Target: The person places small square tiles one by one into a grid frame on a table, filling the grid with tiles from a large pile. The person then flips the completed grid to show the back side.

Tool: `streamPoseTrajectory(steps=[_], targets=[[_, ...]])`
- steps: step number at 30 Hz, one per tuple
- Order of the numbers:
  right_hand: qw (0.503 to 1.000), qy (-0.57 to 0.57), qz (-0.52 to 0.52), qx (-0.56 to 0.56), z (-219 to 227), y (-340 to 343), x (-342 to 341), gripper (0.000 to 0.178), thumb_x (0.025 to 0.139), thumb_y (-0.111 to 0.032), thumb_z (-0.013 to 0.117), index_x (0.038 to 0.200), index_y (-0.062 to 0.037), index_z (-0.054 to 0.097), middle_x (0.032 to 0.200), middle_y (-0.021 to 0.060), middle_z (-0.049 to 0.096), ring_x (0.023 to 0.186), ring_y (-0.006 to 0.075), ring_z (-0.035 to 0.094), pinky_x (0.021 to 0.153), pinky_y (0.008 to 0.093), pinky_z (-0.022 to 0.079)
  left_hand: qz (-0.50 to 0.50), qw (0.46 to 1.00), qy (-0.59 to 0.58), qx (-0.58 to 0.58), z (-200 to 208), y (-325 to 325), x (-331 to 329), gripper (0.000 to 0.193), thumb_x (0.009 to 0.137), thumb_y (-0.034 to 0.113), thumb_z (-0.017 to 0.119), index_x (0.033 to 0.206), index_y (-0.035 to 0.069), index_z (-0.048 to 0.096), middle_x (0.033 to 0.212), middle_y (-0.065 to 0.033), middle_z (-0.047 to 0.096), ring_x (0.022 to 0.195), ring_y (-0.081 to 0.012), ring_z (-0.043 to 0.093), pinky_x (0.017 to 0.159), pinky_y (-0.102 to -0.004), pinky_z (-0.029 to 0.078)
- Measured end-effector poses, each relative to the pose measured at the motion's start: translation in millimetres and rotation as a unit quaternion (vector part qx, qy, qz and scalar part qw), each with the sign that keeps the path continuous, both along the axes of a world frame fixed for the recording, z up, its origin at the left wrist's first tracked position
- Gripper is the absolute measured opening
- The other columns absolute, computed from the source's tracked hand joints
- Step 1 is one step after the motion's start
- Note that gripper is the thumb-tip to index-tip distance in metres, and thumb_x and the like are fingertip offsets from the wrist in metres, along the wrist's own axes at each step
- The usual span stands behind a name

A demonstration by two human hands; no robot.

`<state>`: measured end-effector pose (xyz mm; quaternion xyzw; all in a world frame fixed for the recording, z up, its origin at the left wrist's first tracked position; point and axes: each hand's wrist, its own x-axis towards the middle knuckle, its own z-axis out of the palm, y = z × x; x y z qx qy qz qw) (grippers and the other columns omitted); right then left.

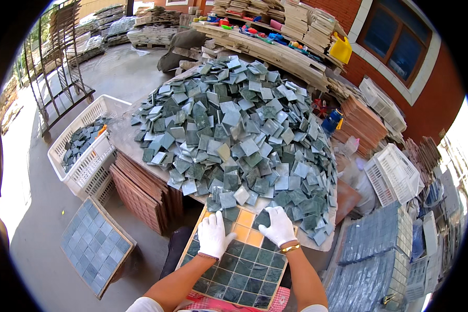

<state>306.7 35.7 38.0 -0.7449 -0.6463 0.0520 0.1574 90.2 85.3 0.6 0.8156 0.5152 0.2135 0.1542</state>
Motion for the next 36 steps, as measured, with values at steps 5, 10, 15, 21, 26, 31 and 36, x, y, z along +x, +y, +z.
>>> streamPoseTrajectory(steps=[5,10,15,21,26,31,36], targets=[[0.995,0.031,0.074,-0.065,-6.9,-35.0,-16.3,0.05,0.076,-0.027,0.073,0.118,-0.0074,0.057,0.108,0.0155,0.055,0.105,0.0337,0.055,0.09,0.0404,0.047,-0.001,1.0,0.021,0.02,-12.9,1.1,10.4,0.072,0.068,0.035,0.079,0.123,-0.001,0.049,0.1,-0.0124,0.054,0.092,-0.0299,0.055,0.078,-0.0408,0.046],[0.994,0.075,0.068,-0.028,-28.0,-39.8,-18.2,0.043,0.075,-0.024,0.073,0.112,-0.0051,0.062,0.104,0.0155,0.056,0.1,0.0343,0.055,0.087,0.0404,0.047,-0.05,0.999,-0.014,0.003,-15.4,4.3,-1.2,0.065,0.072,0.029,0.077,0.125,0.003,0.05,0.103,-0.0147,0.055,0.095,-0.0333,0.055,0.081,-0.0427,0.046],[0.998,0.049,0.041,0.006,-33.3,-48.5,-30.7,0.044,0.075,-0.022,0.072,0.114,-0.0084,0.061,0.104,0.0158,0.057,0.1,0.0354,0.056,0.086,0.0416,0.048,-0.099,0.993,-0.061,0.02,-22.6,15.0,-12.7,0.061,0.073,0.027,0.075,0.124,0.003,0.051,0.103,-0.016,0.055,0.095,-0.0348,0.056,0.081,-0.043,0.047],[0.996,0.033,0.054,-0.067,-11.6,-23.5,-41.7,0.038,0.076,-0.026,0.071,0.108,-0.01,0.061,0.103,0.0112,0.06,0.093,0.0313,0.062,0.078,0.0422,0.051,-0.106,0.99,-0.009,0.088,-27.3,6.7,-6.8,0.062,0.07,0.032,0.077,0.119,0.004,0.053,0.101,-0.0147,0.053,0.092,-0.0318,0.056,0.076,-0.0425,0.046],[0.988,0.028,-0.042,0.148,-26.4,63.9,-59.8,0.052,0.075,-0.024,0.073,0.121,-0.0111,0.052,0.109,0.0132,0.059,0.096,0.0339,0.061,0.079,0.0436,0.052,-0.142,0.983,0.034,0.115,-20.7,-31.0,-18.9,0.066,0.074,0.037,0.073,0.125,0.001,0.049,0.129,-0.02,0.048,0.113,-0.0386,0.045,0.097,-0.0463,0.039],[0.997,0.02,-0.07,0.006,-32.9,99.0,-42.6,0.04,0.08,-0.02,0.067,0.117,-0.0091,0.055,0.105,0.0168,0.062,0.098,0.037,0.062,0.081,0.0464,0.052,-0.178,0.978,-0.029,0.107,-25.2,-31.2,-28.4,0.062,0.077,0.037,0.071,0.126,0.004,0.051,0.132,-0.0172,0.049,0.12,-0.0408,0.042,0.103,-0.0481,0.036],[0.976,0.217,0.011,0.037,-29.6,71.8,-16.9,0.042,0.087,-0.017,0.06,0.127,-0.004,0.055,0.092,0.017,0.068,0.077,0.0277,0.068,0.068,0.0378,0.053,-0.174,0.979,-0.061,0.09,-28.1,-33.4,-33.6,0.058,0.08,0.034,0.069,0.126,0.004,0.052,0.132,-0.0158,0.05,0.121,-0.039,0.042,0.102,-0.0469,0.037]])
